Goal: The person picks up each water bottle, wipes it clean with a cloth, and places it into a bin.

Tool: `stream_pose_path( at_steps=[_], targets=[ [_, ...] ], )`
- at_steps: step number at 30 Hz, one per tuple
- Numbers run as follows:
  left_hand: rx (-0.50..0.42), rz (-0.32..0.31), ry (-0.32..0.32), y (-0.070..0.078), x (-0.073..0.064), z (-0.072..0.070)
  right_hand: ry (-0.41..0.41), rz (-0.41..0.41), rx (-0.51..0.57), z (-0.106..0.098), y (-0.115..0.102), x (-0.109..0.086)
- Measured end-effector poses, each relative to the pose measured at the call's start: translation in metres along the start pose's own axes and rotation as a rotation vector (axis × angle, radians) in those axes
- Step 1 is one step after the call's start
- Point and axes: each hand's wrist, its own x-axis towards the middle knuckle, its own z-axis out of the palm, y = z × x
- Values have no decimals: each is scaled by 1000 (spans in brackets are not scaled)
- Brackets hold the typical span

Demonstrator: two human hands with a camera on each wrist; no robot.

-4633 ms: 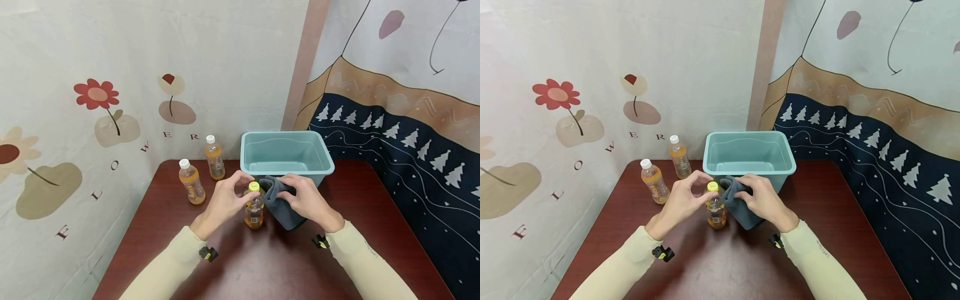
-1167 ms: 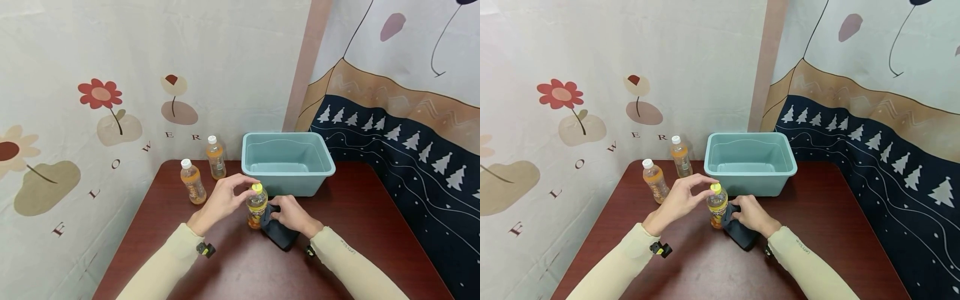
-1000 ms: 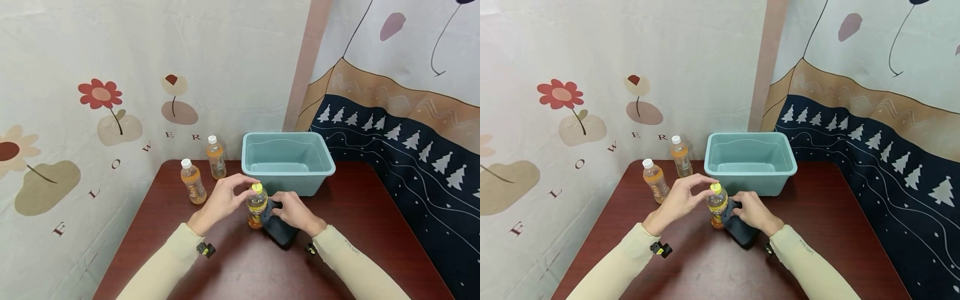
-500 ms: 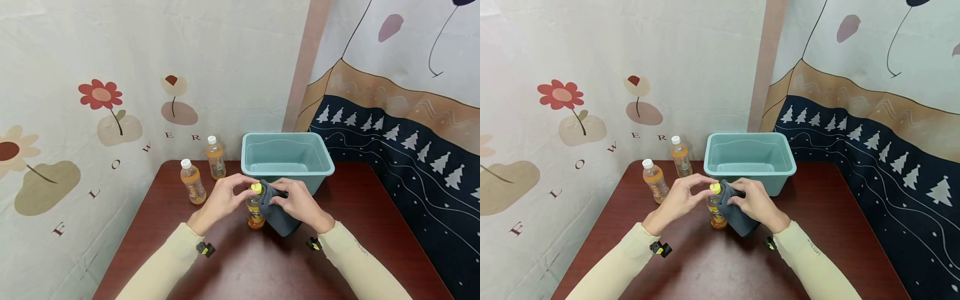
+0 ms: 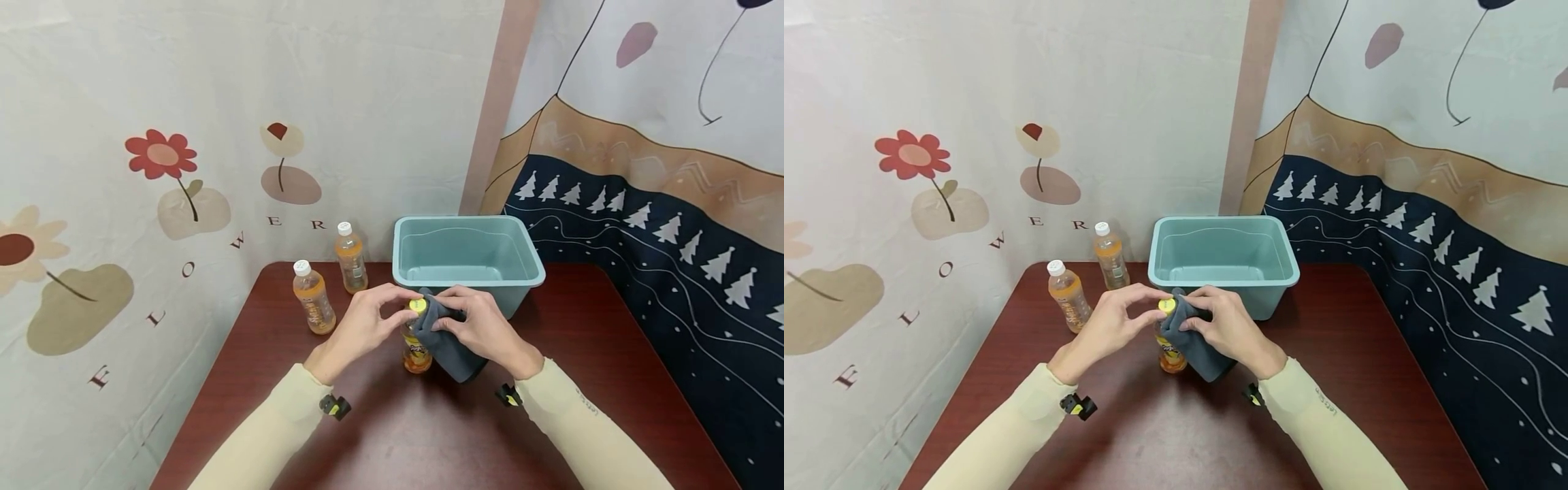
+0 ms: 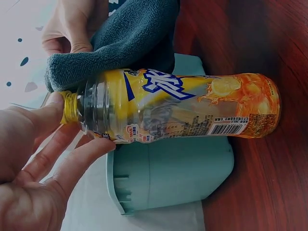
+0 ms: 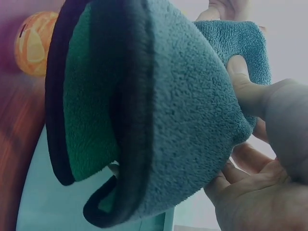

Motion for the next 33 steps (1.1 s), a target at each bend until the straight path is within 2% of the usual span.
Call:
stream_pose_path(
  at_steps=[13, 20, 28, 33],
  targets=[
    [-8, -4, -9, 1, 0, 0, -56, 9, -65, 4, 13, -7],
    [-23, -5, -12, 0, 0, 0, -89, -3, -108, 16, 26, -10],
    [-32, -19, -20, -4, 0, 1, -186, 21, -161, 34, 39, -13],
    [-28, -18, -24, -3, -1, 1, -238, 4, -185, 47, 50, -14]
  ],
)
